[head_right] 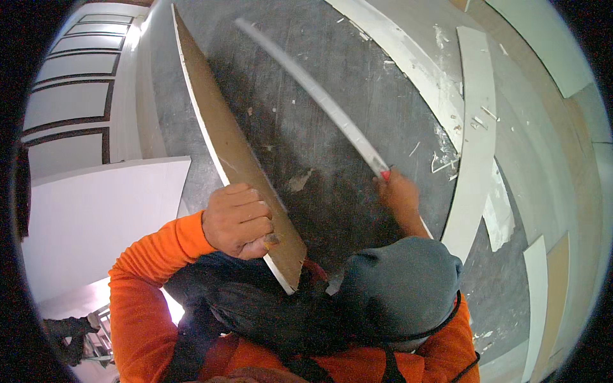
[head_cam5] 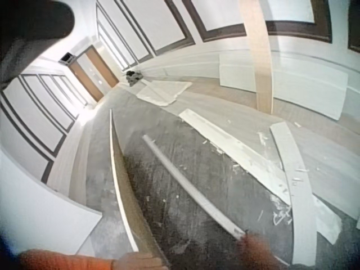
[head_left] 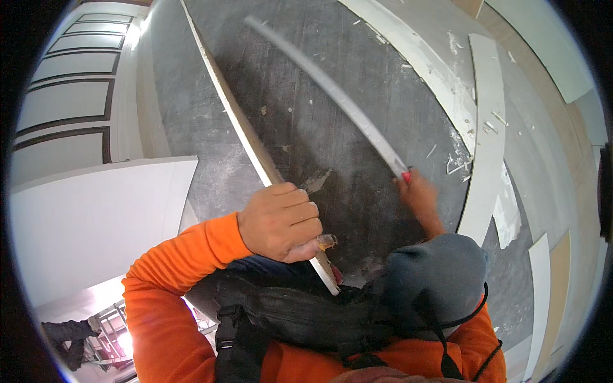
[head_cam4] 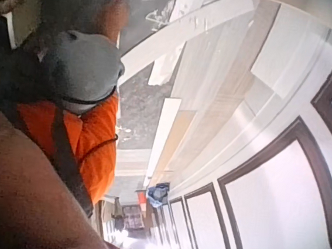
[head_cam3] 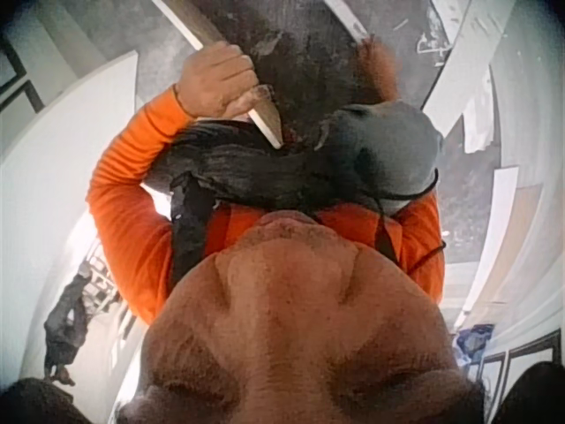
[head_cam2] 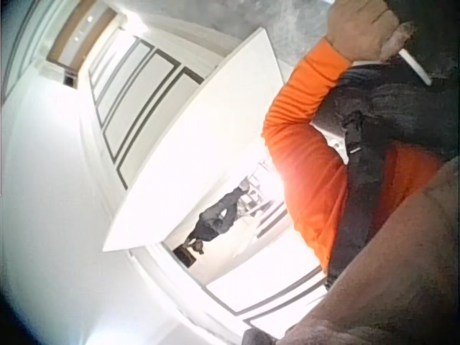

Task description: The person uses a blade to score and cut a piece of drywall, using a long metal straightedge to guide the cut before snapping the piece.

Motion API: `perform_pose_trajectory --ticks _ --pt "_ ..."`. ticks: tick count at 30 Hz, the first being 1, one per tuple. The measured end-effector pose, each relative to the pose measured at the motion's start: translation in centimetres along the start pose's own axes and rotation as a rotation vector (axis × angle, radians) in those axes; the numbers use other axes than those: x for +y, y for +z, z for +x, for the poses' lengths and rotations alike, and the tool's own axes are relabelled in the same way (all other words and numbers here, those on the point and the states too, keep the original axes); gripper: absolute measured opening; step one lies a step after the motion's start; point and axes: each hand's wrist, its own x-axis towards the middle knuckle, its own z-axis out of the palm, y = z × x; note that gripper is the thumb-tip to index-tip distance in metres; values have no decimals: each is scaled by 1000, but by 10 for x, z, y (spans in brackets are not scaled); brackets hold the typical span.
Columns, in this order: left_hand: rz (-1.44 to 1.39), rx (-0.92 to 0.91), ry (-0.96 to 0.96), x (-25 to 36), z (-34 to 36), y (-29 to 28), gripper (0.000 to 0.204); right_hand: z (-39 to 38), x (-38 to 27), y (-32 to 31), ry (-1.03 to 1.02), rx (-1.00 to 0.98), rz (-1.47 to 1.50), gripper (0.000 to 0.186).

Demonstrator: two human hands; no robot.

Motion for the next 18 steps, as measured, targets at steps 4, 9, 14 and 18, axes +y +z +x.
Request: perform_pose_trajectory --ticks 4,9,14,18 --pt "25 1 35 -2 2 0 19 17 8 -34 109 137 -12 42" --pt "28 34 60 -21 23 28 23 -2 12 -67 172 174 -76 45" --pt "92 -77 -2 -72 83 107 22 -28 37 -83 267 336 -46 53" --pt "124 -93 142 -121 121 187 16 -47 61 -119 300 442 -70 55"
